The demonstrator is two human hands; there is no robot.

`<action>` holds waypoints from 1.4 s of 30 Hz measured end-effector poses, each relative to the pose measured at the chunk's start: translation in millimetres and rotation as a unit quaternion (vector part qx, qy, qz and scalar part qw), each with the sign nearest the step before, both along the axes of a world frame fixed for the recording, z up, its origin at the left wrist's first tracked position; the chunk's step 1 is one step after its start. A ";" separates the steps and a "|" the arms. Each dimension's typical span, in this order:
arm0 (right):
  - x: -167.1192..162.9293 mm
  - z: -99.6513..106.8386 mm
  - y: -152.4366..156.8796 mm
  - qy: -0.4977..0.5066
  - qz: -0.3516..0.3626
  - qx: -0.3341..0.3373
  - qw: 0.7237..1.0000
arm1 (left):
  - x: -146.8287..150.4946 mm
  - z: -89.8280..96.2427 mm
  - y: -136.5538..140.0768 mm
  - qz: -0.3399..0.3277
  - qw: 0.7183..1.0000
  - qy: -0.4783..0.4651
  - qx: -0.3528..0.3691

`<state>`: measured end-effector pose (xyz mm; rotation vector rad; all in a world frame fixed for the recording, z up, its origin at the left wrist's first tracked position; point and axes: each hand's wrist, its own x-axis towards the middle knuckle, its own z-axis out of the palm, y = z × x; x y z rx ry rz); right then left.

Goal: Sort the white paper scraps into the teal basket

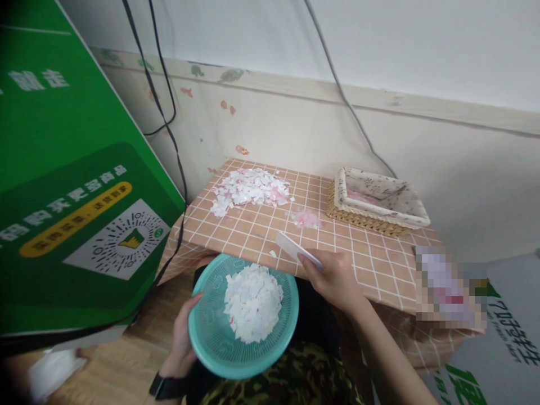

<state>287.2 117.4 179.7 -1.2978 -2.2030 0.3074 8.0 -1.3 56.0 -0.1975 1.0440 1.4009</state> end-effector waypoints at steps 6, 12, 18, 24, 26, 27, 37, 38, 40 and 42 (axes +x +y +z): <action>4.2 -6.8 -10.9 0.019 0.007 -0.030 0.999 | 1.8 4.4 0.4 0.006 1.000 0.002 0.002; 4.9 -9.5 -9.7 0.014 -0.018 -0.024 0.999 | 0.9 5.0 -1.2 -0.002 1.000 0.004 0.005; 27.6 4.9 18.4 0.113 -0.089 -0.024 0.989 | 0.2 1.0 -2.3 -0.007 1.000 0.006 0.010; 32.0 7.4 67.1 0.157 0.117 -0.266 0.944 | 4.6 4.3 0.3 -0.007 1.000 -0.001 0.009; 22.3 11.0 80.2 0.118 0.176 -0.311 0.926 | 6.3 5.5 0.8 -0.013 1.000 -0.006 0.002; 15.6 13.3 84.8 0.088 0.205 -0.326 0.919 | 7.0 5.8 0.9 -0.015 1.000 -0.008 -0.002; -44.2 7.4 73.4 -0.242 0.233 -0.125 0.934 | 5.4 -4.0 0.2 -0.020 1.000 -0.007 0.009; -45.4 5.4 73.1 -0.258 0.237 -0.123 0.929 | 5.4 -4.6 0.1 -0.025 1.000 -0.008 0.011; -46.9 2.2 74.1 -0.281 0.243 -0.118 0.921 | 5.6 -4.9 0.1 -0.032 0.999 -0.015 0.017; -48.2 0.3 75.8 -0.295 0.254 -0.109 0.915 | 6.1 -4.6 0.1 -0.036 0.999 -0.016 0.018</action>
